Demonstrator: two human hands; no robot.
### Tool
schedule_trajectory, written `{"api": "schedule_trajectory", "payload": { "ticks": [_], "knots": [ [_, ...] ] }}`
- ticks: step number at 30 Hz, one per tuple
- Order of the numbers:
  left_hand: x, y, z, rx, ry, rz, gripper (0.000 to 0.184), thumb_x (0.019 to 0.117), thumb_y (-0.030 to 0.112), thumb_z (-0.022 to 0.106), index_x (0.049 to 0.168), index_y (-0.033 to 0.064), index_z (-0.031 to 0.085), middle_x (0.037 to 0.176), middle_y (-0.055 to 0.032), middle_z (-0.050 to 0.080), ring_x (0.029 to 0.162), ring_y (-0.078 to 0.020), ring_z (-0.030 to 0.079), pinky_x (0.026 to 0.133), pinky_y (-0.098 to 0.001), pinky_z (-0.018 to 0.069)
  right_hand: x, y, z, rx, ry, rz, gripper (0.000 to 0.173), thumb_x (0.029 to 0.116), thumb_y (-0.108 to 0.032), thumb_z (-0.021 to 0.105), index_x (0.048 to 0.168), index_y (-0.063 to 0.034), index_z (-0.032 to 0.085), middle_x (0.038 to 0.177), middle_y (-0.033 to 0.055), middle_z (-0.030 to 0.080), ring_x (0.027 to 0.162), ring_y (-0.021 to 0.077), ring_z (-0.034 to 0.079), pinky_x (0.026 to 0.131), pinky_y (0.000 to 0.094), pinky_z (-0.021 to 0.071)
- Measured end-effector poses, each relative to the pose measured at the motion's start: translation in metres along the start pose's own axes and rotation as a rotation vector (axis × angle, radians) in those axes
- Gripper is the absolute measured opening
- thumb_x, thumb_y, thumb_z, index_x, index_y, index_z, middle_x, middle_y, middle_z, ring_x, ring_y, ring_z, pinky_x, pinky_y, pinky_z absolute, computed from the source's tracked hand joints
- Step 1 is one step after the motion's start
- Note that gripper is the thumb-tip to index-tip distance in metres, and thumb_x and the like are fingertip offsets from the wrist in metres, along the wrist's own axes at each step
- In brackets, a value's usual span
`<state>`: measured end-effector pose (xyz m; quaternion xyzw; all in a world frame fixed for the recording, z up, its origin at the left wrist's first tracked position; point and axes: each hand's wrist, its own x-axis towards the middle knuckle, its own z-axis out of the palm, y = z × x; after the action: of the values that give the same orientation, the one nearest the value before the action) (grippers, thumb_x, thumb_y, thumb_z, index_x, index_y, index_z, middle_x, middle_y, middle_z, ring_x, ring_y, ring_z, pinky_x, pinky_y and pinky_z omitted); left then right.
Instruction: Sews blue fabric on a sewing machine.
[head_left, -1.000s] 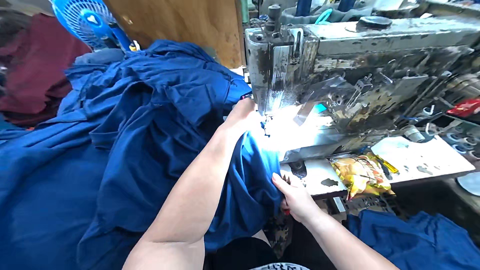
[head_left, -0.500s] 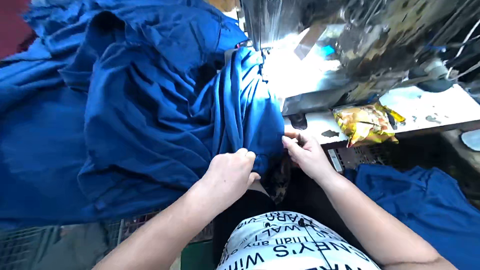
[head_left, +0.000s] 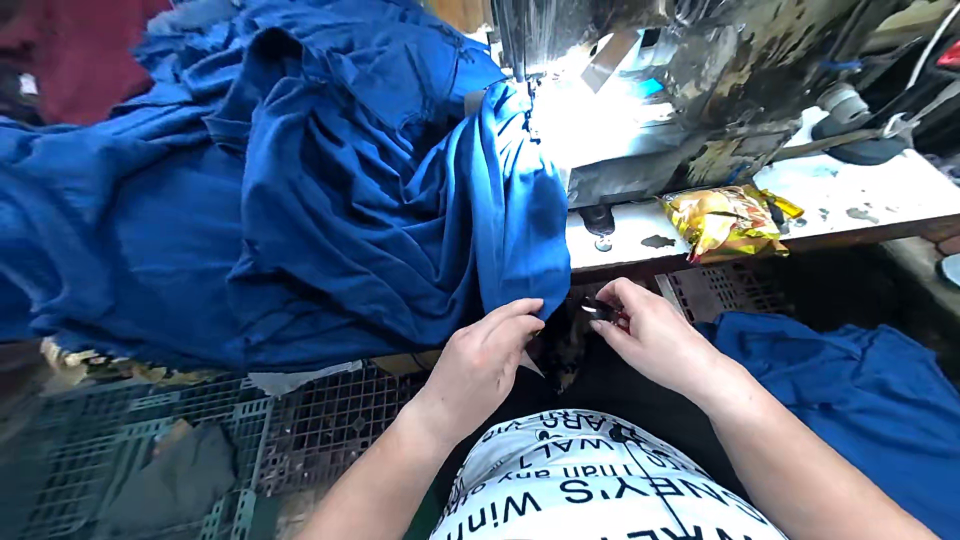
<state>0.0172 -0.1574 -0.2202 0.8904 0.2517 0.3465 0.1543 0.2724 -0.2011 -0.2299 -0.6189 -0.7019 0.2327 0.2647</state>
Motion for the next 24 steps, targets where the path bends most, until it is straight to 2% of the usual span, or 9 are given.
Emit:
{"api": "schedule_trajectory", "payload": {
  "ticks": [2, 3, 4, 6, 9, 13, 19, 22, 24],
  "knots": [
    [0.000, 0.006, -0.004, 0.107, 0.079, 0.096, 0.019, 0.1055, 0.010, 0.053, 0.110, 0.0066, 0.072, 0.121, -0.0159, 0.072, 0.109, -0.0210, 0.071, 0.093, -0.0317, 0.0578, -0.006, 0.000, 0.006, -0.005, 0.212, -0.232, 0.027, 0.0949, -0.025, 0.067, 0.110, -0.0026, 0.069, 0.099, 0.0103, 0.069, 0.082, 0.0127, 0.065, 0.075, 0.0242, 0.0564],
    [0.000, 0.010, -0.005, 0.101, 0.107, 0.133, 0.017, 0.1041, 0.009, 0.056, 0.110, 0.0080, 0.072, 0.120, -0.0148, 0.071, 0.107, -0.0204, 0.070, 0.092, -0.0319, 0.0573, -0.007, 0.000, 0.008, -0.003, 0.310, -0.344, 0.025, 0.0957, -0.025, 0.067, 0.107, -0.0028, 0.070, 0.097, 0.0093, 0.069, 0.084, 0.0113, 0.066, 0.077, 0.0218, 0.0560],
    [0.000, 0.013, -0.007, 0.059, 0.122, 0.162, 0.015, 0.1034, 0.009, 0.058, 0.110, 0.0088, 0.070, 0.123, -0.0137, 0.070, 0.109, -0.0193, 0.068, 0.095, -0.0322, 0.0560, -0.009, -0.002, 0.008, -0.001, 0.378, -0.444, 0.022, 0.0975, -0.023, 0.066, 0.106, -0.0031, 0.071, 0.098, 0.0098, 0.070, 0.090, 0.0125, 0.067, 0.082, 0.0223, 0.0564],
    [0.001, 0.018, -0.006, -0.098, 0.128, 0.185, 0.011, 0.1020, 0.008, 0.062, 0.110, 0.0093, 0.069, 0.135, -0.0126, 0.065, 0.126, -0.0191, 0.063, 0.108, -0.0364, 0.0520, -0.014, -0.007, 0.008, -0.004, 0.453, -0.590, 0.016, 0.1004, -0.019, 0.065, 0.107, -0.0042, 0.069, 0.100, 0.0116, 0.069, 0.096, 0.0170, 0.067, 0.088, 0.0265, 0.0562],
    [0.004, 0.020, 0.000, -0.310, 0.124, 0.185, 0.010, 0.0992, 0.006, 0.067, 0.108, 0.0089, 0.071, 0.146, -0.0139, 0.059, 0.135, -0.0227, 0.057, 0.113, -0.0400, 0.0503, -0.016, -0.014, 0.007, -0.021, 0.519, -0.706, 0.010, 0.1004, -0.012, 0.064, 0.107, -0.0052, 0.067, 0.098, 0.0115, 0.068, 0.093, 0.0192, 0.066, 0.084, 0.0289, 0.0546],
    [0.009, 0.023, 0.009, -0.385, 0.071, 0.191, 0.011, 0.0986, 0.006, 0.067, 0.108, 0.0095, 0.072, 0.151, -0.0169, 0.053, 0.140, -0.0258, 0.052, 0.117, -0.0422, 0.0467, -0.014, -0.015, 0.010, -0.003, 0.539, -0.739, 0.010, 0.0995, -0.010, 0.064, 0.108, -0.0052, 0.066, 0.098, 0.0113, 0.067, 0.093, 0.0190, 0.065, 0.084, 0.0285, 0.0544],
    [0.015, 0.019, 0.016, -0.320, -0.032, 0.191, 0.011, 0.0995, 0.003, 0.063, 0.105, 0.0062, 0.072, 0.151, -0.0227, 0.051, 0.140, -0.0270, 0.052, 0.118, -0.0406, 0.0439, -0.012, -0.005, 0.009, 0.070, 0.493, -0.726, 0.008, 0.1013, -0.009, 0.061, 0.105, -0.0048, 0.066, 0.097, 0.0104, 0.068, 0.095, 0.0175, 0.066, 0.088, 0.0278, 0.0547],
    [0.016, 0.008, -0.006, -0.026, -0.059, 0.173, 0.023, 0.1047, 0.005, 0.052, 0.122, 0.0095, 0.066, 0.143, -0.0183, 0.060, 0.131, -0.0249, 0.060, 0.111, -0.0378, 0.0495, -0.008, 0.002, -0.002, 0.125, 0.462, -0.656, 0.015, 0.1018, -0.017, 0.064, 0.110, -0.0036, 0.065, 0.102, 0.0104, 0.067, 0.100, 0.0111, 0.065, 0.092, 0.0203, 0.0534],
    [0.016, -0.007, -0.041, 0.225, -0.053, 0.151, 0.026, 0.1053, 0.009, 0.051, 0.126, 0.0093, 0.067, 0.129, -0.0139, 0.069, 0.117, -0.0235, 0.068, 0.098, -0.0373, 0.0560, -0.001, 0.007, -0.014, 0.109, 0.428, -0.621, 0.026, 0.1002, -0.026, 0.066, 0.112, -0.0031, 0.064, 0.102, 0.0099, 0.066, 0.092, 0.0048, 0.062, 0.081, 0.0132, 0.0514]
  ]
}}
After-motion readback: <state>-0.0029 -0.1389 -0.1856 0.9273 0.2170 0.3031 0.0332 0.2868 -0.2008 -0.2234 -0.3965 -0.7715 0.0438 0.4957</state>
